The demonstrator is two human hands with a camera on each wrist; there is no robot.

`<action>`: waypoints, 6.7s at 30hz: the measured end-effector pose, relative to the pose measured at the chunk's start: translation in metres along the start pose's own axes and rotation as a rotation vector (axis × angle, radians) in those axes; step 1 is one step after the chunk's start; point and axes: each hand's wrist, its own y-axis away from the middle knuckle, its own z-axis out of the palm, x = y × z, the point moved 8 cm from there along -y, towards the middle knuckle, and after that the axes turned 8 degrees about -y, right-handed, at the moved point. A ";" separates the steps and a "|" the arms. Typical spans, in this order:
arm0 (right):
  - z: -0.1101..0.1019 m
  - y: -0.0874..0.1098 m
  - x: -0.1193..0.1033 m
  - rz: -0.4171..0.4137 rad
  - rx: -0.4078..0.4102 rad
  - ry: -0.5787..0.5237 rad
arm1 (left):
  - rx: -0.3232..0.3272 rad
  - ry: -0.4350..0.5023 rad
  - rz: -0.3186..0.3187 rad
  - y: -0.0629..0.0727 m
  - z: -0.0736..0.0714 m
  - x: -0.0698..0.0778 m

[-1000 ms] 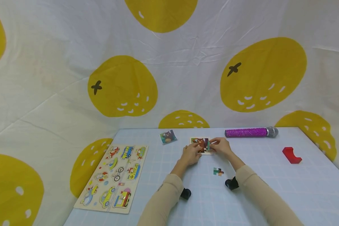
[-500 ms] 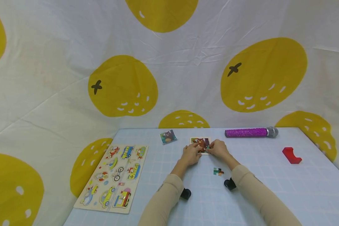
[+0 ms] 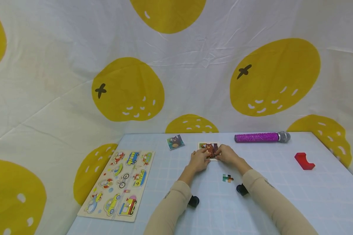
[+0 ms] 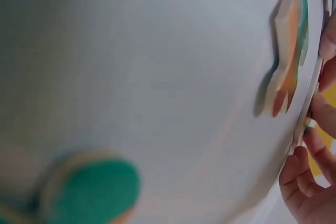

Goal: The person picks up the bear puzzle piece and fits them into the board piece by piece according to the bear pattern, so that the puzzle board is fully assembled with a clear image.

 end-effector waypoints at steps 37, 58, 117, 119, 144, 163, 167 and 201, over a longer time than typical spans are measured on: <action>0.009 0.002 -0.018 -0.086 -0.089 0.242 | -0.008 0.027 -0.013 0.001 -0.002 -0.002; 0.013 0.021 -0.018 0.047 -0.169 0.263 | -0.002 0.028 -0.007 0.001 -0.001 0.000; -0.012 0.022 0.003 0.044 -0.133 -0.123 | -0.050 0.091 0.047 0.001 0.002 -0.002; -0.015 0.031 -0.001 0.045 -0.193 -0.118 | -0.047 0.167 0.059 0.002 0.002 -0.005; 0.007 0.075 -0.013 0.045 -0.237 -0.196 | 0.281 0.882 -0.144 0.023 -0.029 -0.049; -0.077 0.030 -0.071 -0.067 0.179 -0.748 | 0.212 1.378 -0.082 0.004 -0.097 -0.016; -0.081 0.030 -0.076 -0.120 0.248 -0.862 | 0.238 1.473 -0.109 0.004 -0.108 -0.013; -0.078 0.021 -0.085 -0.185 0.327 -0.876 | 0.293 1.190 -0.132 0.007 -0.119 -0.017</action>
